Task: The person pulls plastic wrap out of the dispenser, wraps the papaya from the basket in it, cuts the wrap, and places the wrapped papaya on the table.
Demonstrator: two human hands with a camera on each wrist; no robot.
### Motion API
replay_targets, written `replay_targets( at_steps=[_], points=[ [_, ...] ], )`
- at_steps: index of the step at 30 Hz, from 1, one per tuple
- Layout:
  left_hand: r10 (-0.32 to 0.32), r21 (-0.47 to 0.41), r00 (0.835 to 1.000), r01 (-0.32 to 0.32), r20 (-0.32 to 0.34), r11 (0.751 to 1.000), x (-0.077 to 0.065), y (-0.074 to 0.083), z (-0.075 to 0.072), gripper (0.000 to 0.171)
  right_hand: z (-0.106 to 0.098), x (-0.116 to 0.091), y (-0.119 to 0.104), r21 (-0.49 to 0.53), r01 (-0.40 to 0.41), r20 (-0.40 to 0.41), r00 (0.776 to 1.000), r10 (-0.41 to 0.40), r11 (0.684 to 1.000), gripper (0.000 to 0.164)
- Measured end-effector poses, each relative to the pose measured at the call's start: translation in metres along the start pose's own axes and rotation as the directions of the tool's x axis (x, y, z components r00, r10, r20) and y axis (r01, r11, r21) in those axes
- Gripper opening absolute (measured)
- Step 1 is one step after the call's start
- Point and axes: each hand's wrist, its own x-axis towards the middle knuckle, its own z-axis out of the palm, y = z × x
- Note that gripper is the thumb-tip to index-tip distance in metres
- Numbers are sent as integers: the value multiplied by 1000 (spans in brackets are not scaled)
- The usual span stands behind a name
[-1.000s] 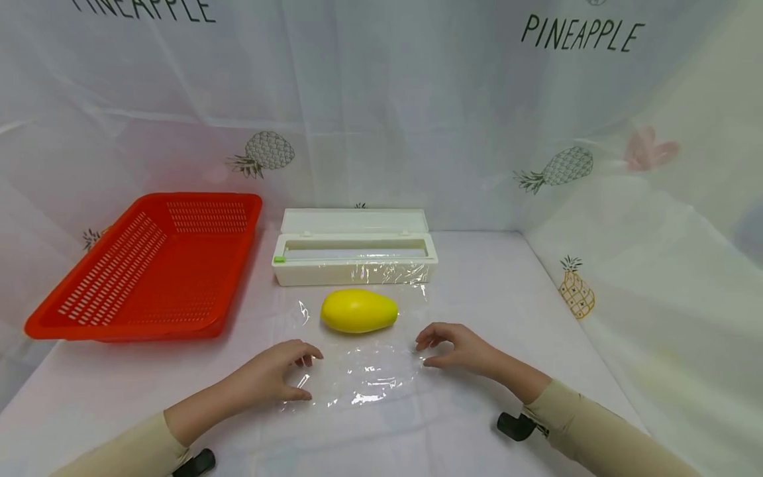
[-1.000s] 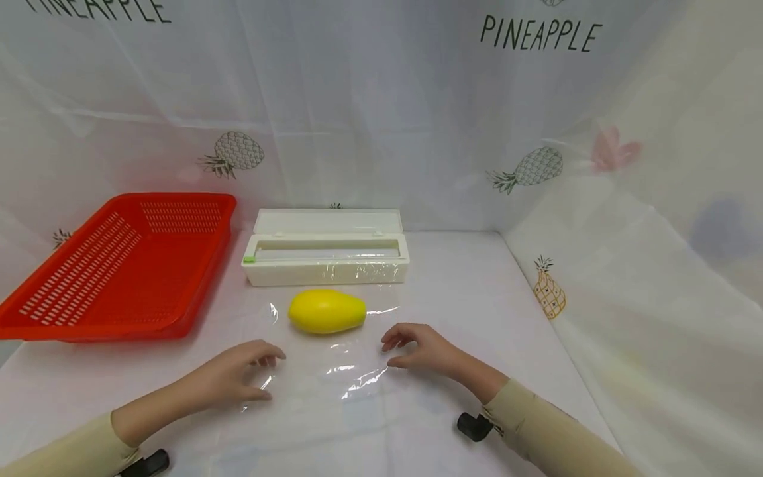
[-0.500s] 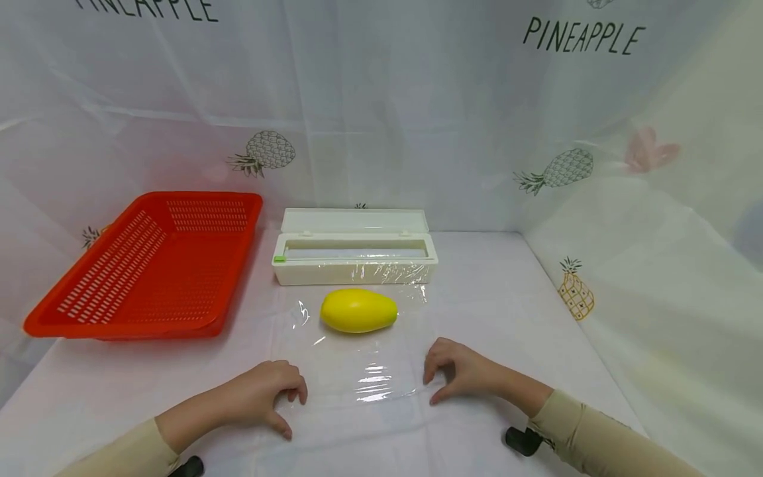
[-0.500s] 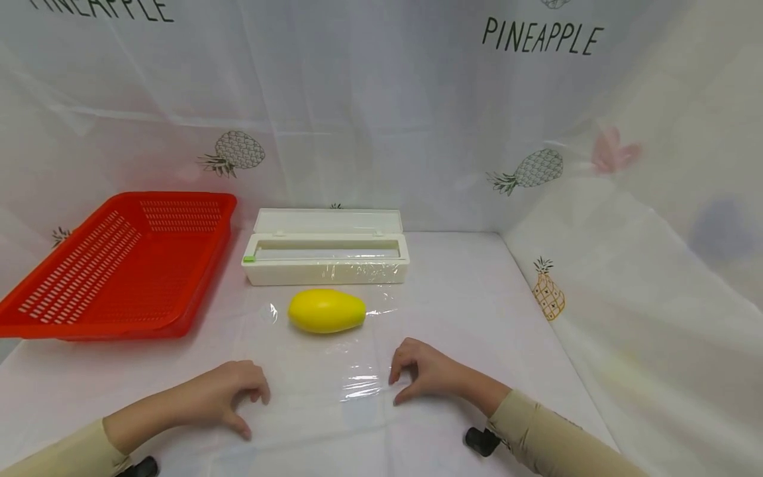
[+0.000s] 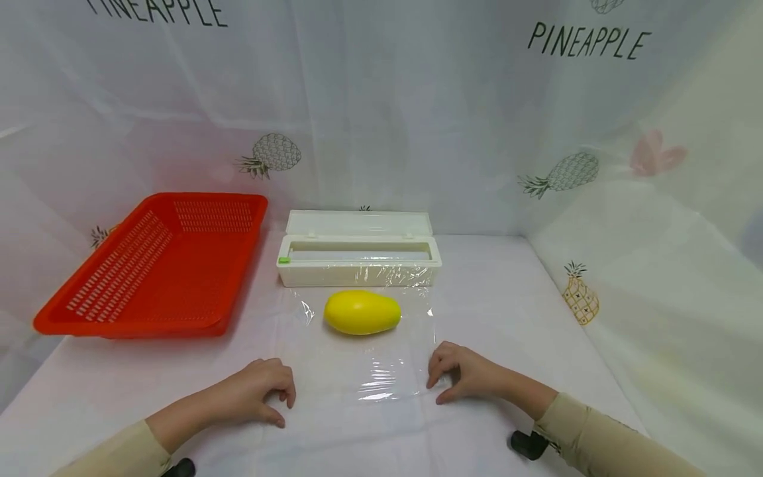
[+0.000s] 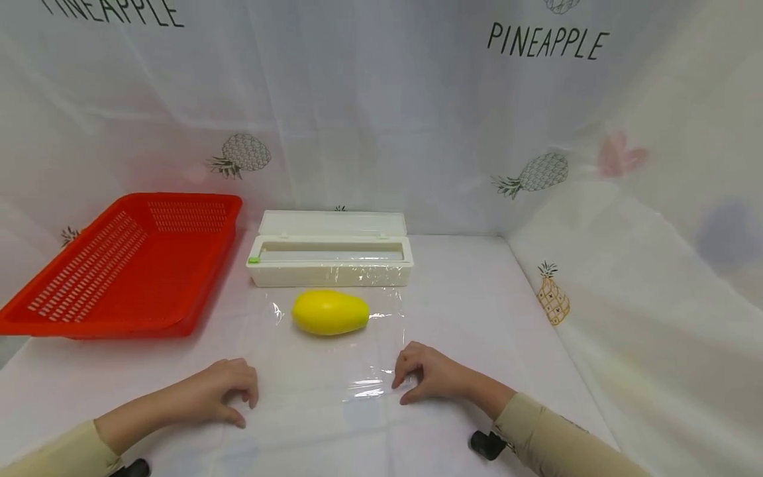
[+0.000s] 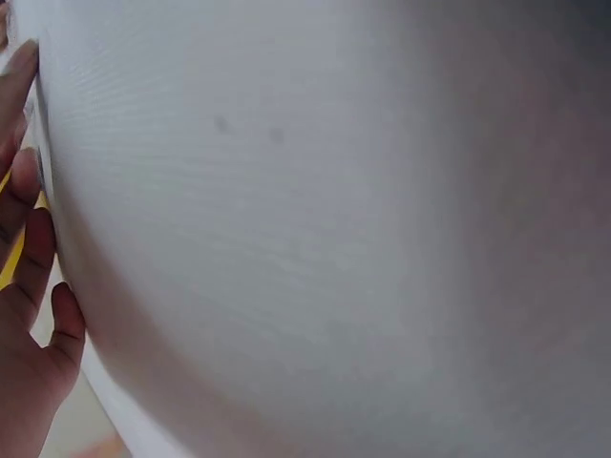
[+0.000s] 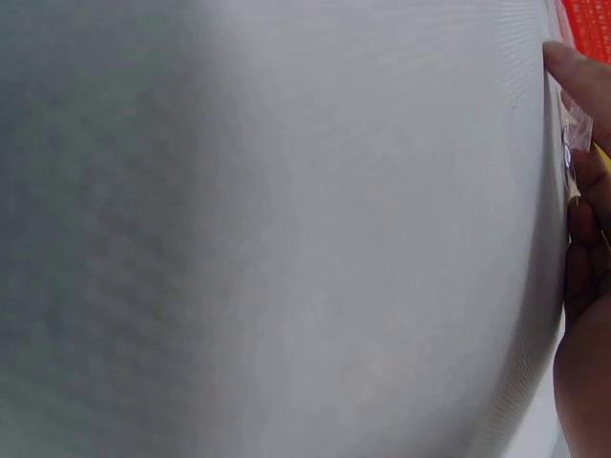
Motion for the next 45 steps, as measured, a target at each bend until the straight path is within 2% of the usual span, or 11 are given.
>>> replay_targets(
  at_steps=[5,10,14,20,25,27,31,37,42,45],
  points=[
    [70,-3,996,-71,-55,997,-5,-4,7,21,4,-5,4,37,43,-24,999,-43,998,12],
    [146,42,982,-142,-122,989,-8,-4,8,21,5,-6,7,36,66,-54,996,-64,997,8],
    [164,63,976,-156,-146,986,-6,-2,7,21,3,-6,7,47,82,-64,995,-79,996,8],
    [157,36,981,-154,-115,987,-6,-1,4,14,3,-8,5,85,90,-61,995,-85,992,5],
    [211,76,964,-201,-162,977,-6,1,-3,20,0,-11,-2,101,82,-70,995,-75,992,8],
    [198,76,965,-188,-171,979,-7,2,-9,22,-3,-12,-6,100,92,-86,993,-84,991,8],
    [126,42,978,-120,-167,992,-8,8,-21,20,-9,-13,-12,101,118,-115,988,-106,988,7],
    [110,70,970,-97,-219,993,-10,13,-37,19,-22,-11,-22,92,151,-145,980,-137,984,6],
    [47,63,975,-34,-218,997,-11,19,-50,16,-30,-8,-28,61,181,-185,968,-167,982,5],
    [25,87,970,-4,-240,996,-11,21,-56,16,-34,-6,-29,45,199,-215,959,-185,979,6]
  ],
)
